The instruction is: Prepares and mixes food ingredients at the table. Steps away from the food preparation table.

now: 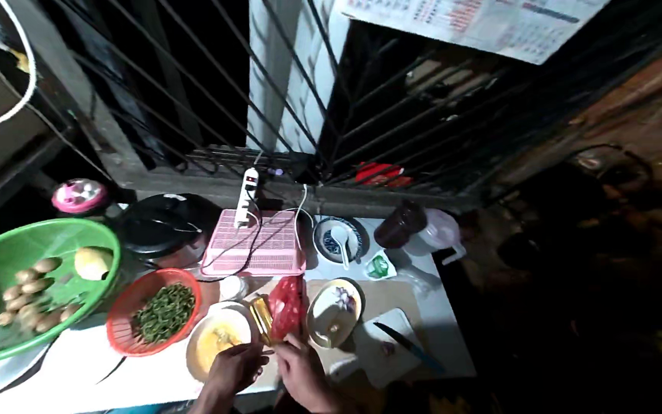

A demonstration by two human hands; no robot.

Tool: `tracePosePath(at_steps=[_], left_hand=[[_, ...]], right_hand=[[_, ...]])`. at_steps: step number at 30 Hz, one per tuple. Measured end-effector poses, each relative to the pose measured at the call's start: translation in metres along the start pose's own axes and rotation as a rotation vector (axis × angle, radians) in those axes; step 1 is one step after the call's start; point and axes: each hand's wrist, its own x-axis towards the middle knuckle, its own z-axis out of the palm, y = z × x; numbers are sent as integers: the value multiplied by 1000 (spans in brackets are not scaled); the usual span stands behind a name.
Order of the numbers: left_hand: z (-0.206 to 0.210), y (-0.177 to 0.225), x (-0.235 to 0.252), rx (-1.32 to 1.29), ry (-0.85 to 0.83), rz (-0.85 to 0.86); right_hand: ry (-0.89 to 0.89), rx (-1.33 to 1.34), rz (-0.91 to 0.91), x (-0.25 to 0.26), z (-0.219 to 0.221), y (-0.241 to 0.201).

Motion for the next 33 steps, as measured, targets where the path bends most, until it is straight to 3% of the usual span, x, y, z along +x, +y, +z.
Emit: tracePosePath(at_steps=[4,8,13,17,19,23,27,30,33], left_hand=[[28,12,-14,113,16,76],[14,-3,-24,152,102,194],[-26,-35,-39,84,262,134],[-57,-55,-60,-9,380,80],[-72,-63,-67,-42,430,63],[-103,-80,-70,-50,522,10],[-129,-88,-60,-33,525,-18],[-140,-82,-52,2,484,-25],[-146,-72,-47,58,426,-15]], right_hand=[[283,54,251,-19,-44,60],[491,-89,563,-19,-91,144],[392,-265,703,-6,-96,201],[240,-320,616,-4,-75,199],[207,-307,673,-10,-69,192],[374,-263,636,-27,-57,171],[421,-278,374,-26,-37,130],[277,-181,284,-21,-6,94],[79,-60,337,-18,24,46]])
